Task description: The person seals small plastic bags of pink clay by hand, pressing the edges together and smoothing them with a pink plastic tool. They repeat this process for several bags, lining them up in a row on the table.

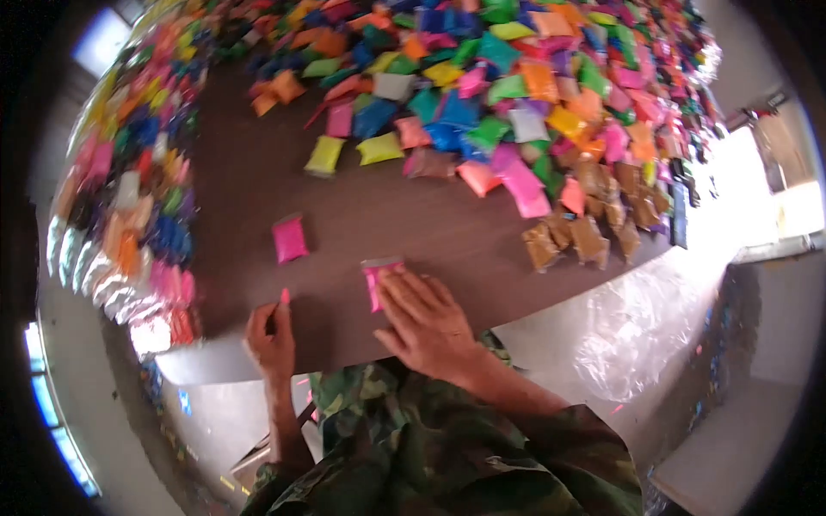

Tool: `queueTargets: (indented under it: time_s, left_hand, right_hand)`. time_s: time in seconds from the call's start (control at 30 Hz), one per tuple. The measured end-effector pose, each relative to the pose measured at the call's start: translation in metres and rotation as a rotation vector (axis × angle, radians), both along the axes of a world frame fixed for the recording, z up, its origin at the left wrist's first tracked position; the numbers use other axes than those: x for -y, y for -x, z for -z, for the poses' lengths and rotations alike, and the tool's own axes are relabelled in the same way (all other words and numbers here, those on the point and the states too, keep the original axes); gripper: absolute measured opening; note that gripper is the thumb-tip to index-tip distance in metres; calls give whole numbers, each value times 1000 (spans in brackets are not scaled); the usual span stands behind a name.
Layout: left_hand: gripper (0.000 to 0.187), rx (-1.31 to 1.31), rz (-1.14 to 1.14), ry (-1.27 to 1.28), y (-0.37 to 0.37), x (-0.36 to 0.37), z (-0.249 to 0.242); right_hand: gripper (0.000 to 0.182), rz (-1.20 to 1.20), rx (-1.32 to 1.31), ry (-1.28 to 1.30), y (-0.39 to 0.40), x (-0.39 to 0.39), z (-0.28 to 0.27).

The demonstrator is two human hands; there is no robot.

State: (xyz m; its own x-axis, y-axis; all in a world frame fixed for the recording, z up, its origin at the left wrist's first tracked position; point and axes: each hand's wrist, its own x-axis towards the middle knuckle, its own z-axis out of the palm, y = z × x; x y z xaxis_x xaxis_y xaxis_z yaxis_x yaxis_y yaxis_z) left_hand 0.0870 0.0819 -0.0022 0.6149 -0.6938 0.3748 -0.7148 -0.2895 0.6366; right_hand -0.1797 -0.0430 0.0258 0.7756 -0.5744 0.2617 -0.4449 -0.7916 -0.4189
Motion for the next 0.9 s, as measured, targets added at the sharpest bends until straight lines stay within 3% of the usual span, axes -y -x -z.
queueTargets:
  time_s: [0.37,0.57,0.9]
  left_hand:
    - [9,-40,33,27,3,3,-6]
    - [10,-103,11,39,4,2,-3]
    - [8,-43,47,71,2,4,-6]
  right_hand:
    - [67,-5,157,18,-1,5,6]
    - [65,-15,27,22,0,-9,6]
    - [52,-17,30,89,-6,8,-2]
